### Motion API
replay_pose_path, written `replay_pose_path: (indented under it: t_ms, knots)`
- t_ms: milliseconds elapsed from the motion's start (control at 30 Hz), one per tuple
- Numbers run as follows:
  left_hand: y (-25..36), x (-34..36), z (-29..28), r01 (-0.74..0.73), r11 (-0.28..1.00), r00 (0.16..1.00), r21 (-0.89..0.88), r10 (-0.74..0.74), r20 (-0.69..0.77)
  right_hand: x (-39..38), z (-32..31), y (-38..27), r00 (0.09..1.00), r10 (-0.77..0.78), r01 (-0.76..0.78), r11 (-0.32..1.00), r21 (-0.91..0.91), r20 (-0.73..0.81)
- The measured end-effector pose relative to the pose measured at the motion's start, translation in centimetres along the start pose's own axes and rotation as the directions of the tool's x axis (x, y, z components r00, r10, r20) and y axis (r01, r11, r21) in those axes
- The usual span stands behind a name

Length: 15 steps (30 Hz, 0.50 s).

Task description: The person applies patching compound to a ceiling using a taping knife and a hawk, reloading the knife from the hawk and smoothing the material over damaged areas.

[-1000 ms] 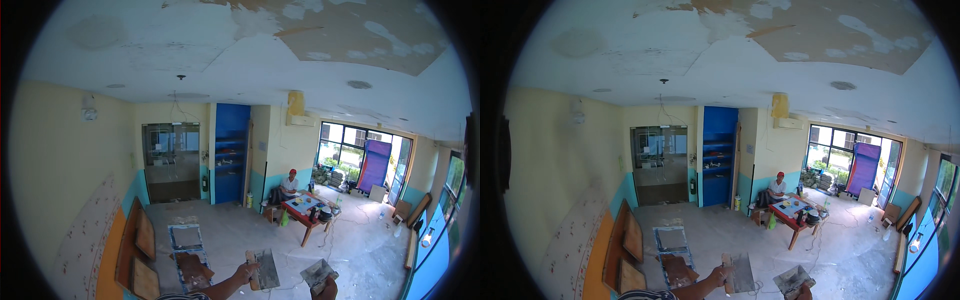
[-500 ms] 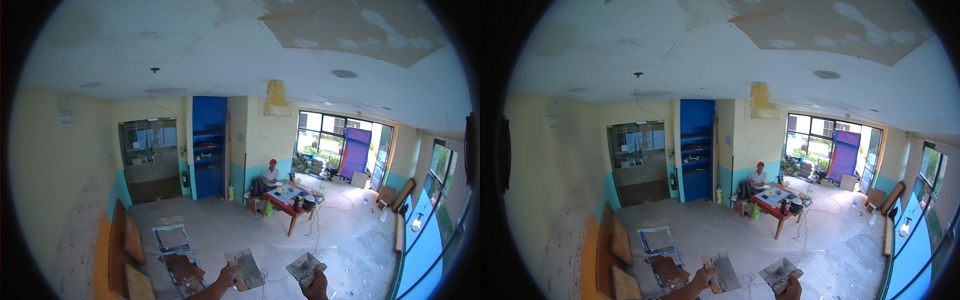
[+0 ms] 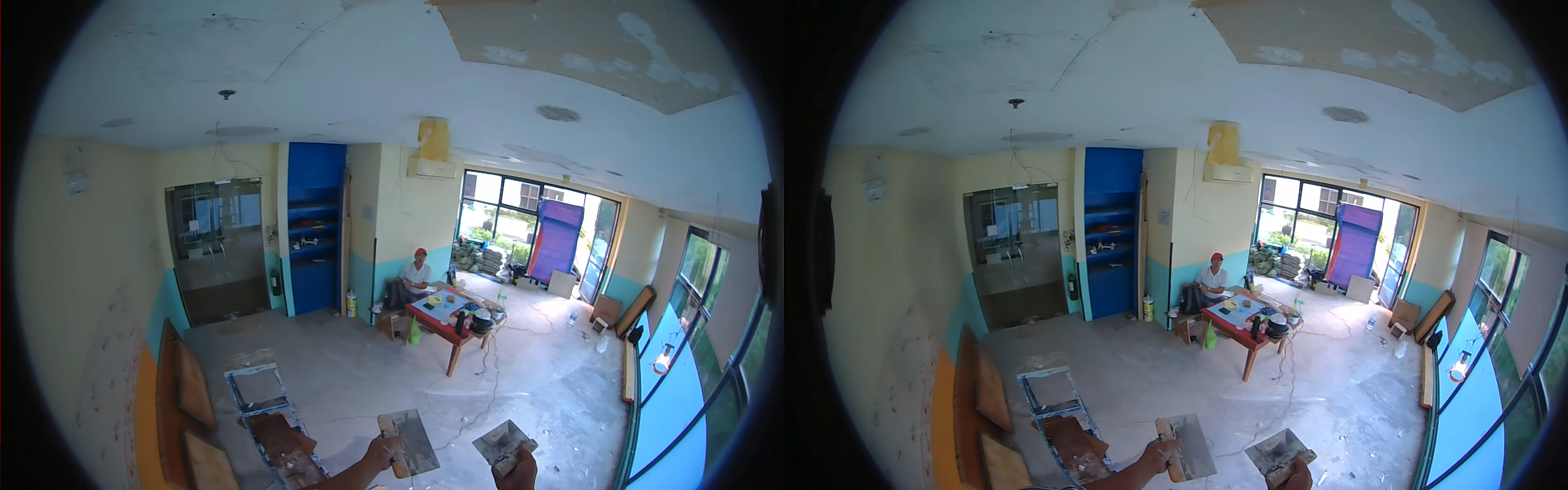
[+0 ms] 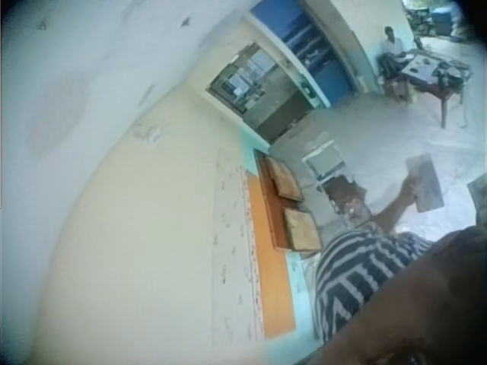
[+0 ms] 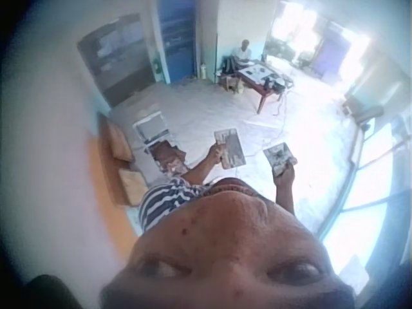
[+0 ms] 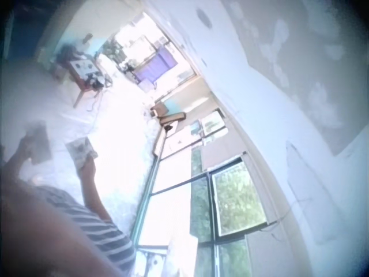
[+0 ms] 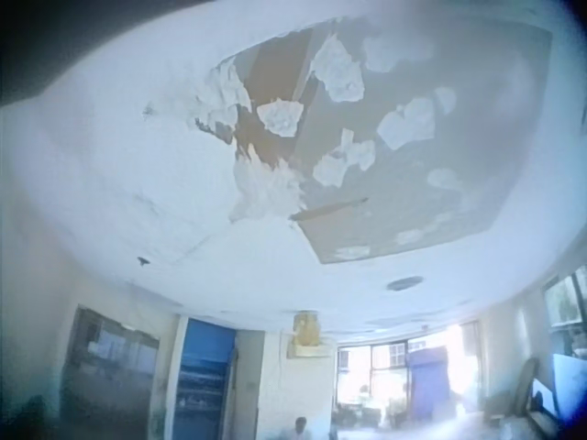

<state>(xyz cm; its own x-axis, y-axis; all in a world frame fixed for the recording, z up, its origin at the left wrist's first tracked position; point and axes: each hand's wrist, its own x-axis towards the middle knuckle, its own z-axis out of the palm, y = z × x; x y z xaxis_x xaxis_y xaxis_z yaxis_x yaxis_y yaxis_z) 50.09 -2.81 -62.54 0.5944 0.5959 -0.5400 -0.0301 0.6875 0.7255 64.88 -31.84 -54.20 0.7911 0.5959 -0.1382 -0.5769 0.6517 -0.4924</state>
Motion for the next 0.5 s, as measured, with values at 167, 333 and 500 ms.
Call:
replay_pose_path:
  t_ms: [167, 333, 500]
  knots:
    - [-0.3, 0.6, 0.0, -0.005, 0.999, 0.999, 0.044, 0.003, 0.034, -2.3, 1.8, 0.1, 0.999, 0.029, -0.021, 0.985, 0.173, -0.045]
    - [-0.7, 1.7, -0.2, 0.021, 0.989, 0.999, 0.146, -0.025, 0.020, -3.5, 1.8, -0.3, 0.997, -0.022, 0.028, 0.997, 0.078, -0.080]
    - [-1.4, 4.5, -0.8, 0.040, 0.998, 0.959, -0.039, -0.027, 0.281, -2.2, 4.3, -0.9, 0.999, -0.039, 0.040, 0.999, -0.030, 0.031]
